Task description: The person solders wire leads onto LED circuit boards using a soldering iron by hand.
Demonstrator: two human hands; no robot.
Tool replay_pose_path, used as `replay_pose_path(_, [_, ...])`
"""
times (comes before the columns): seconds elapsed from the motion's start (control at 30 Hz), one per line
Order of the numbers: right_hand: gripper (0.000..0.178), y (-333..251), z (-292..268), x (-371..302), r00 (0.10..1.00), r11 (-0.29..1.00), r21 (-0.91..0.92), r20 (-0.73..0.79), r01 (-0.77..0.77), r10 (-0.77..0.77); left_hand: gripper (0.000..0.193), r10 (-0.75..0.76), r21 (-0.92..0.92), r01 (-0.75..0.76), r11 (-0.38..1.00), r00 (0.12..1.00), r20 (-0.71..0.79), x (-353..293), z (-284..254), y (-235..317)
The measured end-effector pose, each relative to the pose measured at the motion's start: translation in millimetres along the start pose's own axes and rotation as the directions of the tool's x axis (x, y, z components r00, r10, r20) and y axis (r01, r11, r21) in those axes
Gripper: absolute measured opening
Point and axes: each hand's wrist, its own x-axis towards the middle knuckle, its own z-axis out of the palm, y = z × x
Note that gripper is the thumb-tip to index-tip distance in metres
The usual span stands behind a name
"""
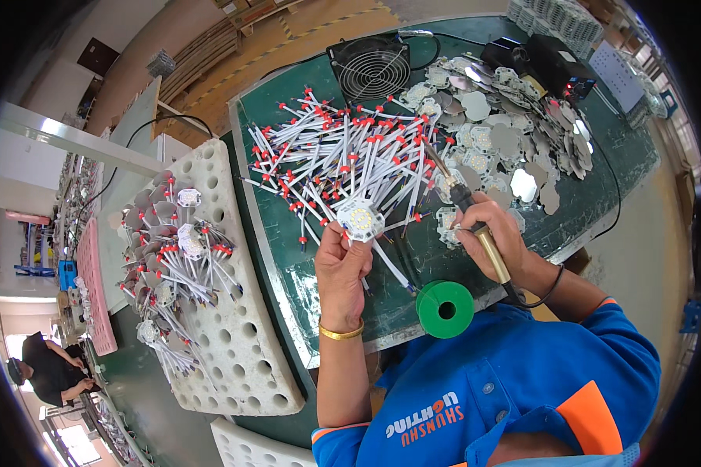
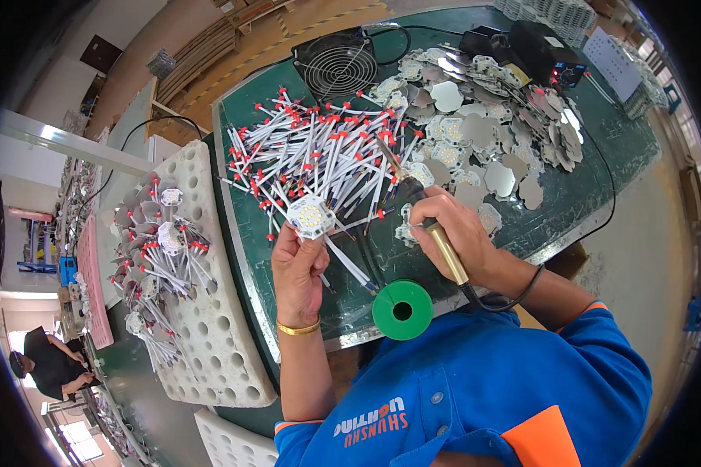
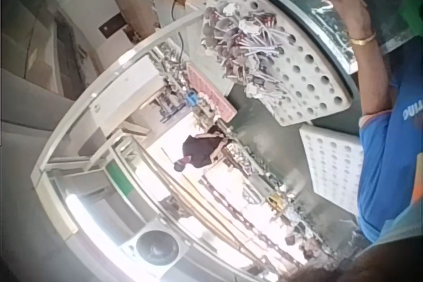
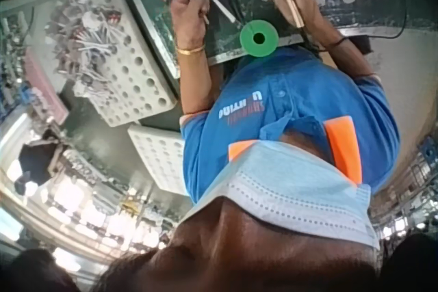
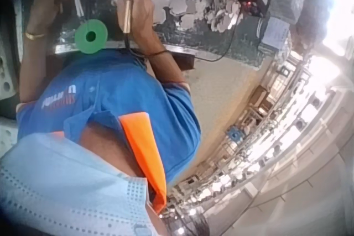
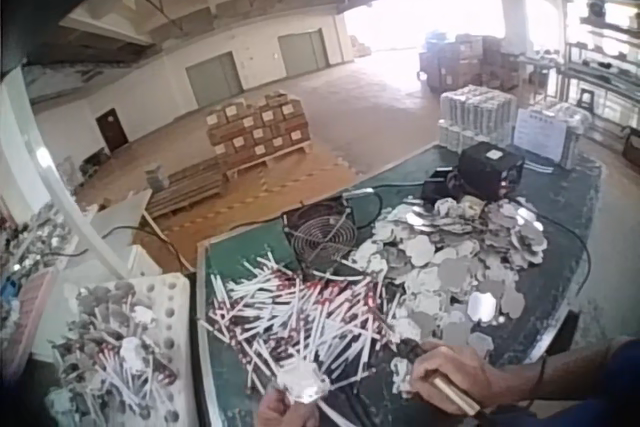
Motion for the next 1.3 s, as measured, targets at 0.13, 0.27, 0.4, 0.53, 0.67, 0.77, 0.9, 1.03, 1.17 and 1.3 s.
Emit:
replay_pose_path(0.13, [0.029,-14.0,4.0,11.5,1.0,0.999,0.03,-0.007,0.017,-0.017,0.017,-0.199,-0.293,0.256,0.921,0.957,0.211,-2.2,-21.2,-6.2])
replay_pose_path(0.27, [0.027,-8.9,8.0,11.9,1.0,0.998,0.067,-0.009,0.017,-0.017,0.02,-0.402,-0.67,0.508,0.541,0.856,0.324,4.4,-15.5,-8.1])
replay_pose_path(0.4, [0.025,-6.1,9.0,13.8,1.0,0.998,0.06,0.007,0.012,-0.013,0.022,-0.391,-0.597,0.455,0.661,0.887,0.243,1.3,-9.7,-6.1])
replay_pose_path(0.53, [0.023,-2.0,11.2,17.2,1.0,0.999,0.045,0.009,-0.02,0.02,0.019,-0.298,-0.669,0.373,0.643,0.926,0.23,-0.9,2.8,2.2])
replay_pose_path(0.67, [0.023,-3.0,16.2,21.7,0.999,0.996,0.077,0.0,-0.033,0.033,0.018,-0.263,-0.846,0.46,0.268,0.88,0.396,10.6,-20.7,-4.1])
replay_pose_path(0.77, [0.025,-1.8,17.0,25.1,0.999,0.996,0.083,0.034,-0.017,0.014,0.021,-0.342,-0.817,0.509,0.271,0.844,0.413,14.5,-22.6,0.7])
replay_pose_path(0.9, [0.026,0.8,19.9,28.0,1.0,0.997,0.077,0.017,-0.017,0.016,0.024,-0.244,-0.666,0.377,0.644,0.926,0.288,18.3,-21.8,10.0])
replay_pose_path(1.03, [0.024,-2.2,20.9,37.1,0.999,0.993,0.109,0.019,-0.046,0.044,0.03,-0.4,-0.431,0.49,0.758,0.871,0.286,10.6,-9.3,5.0])
replay_pose_path(1.17, [0.025,-0.9,24.3,43.5,1.0,0.99,0.138,0.004,-0.031,0.031,0.027,-0.326,-0.182,0.364,0.914,0.922,0.208,4.2,-0.1,15.6])
replay_pose_path(1.3, [0.024,-6.0,20.2,50.1,0.998,0.994,0.1,0.035,-0.049,0.046,0.027,-0.284,0.053,0.279,0.959,0.942,0.178,-0.2,2.7,19.7])
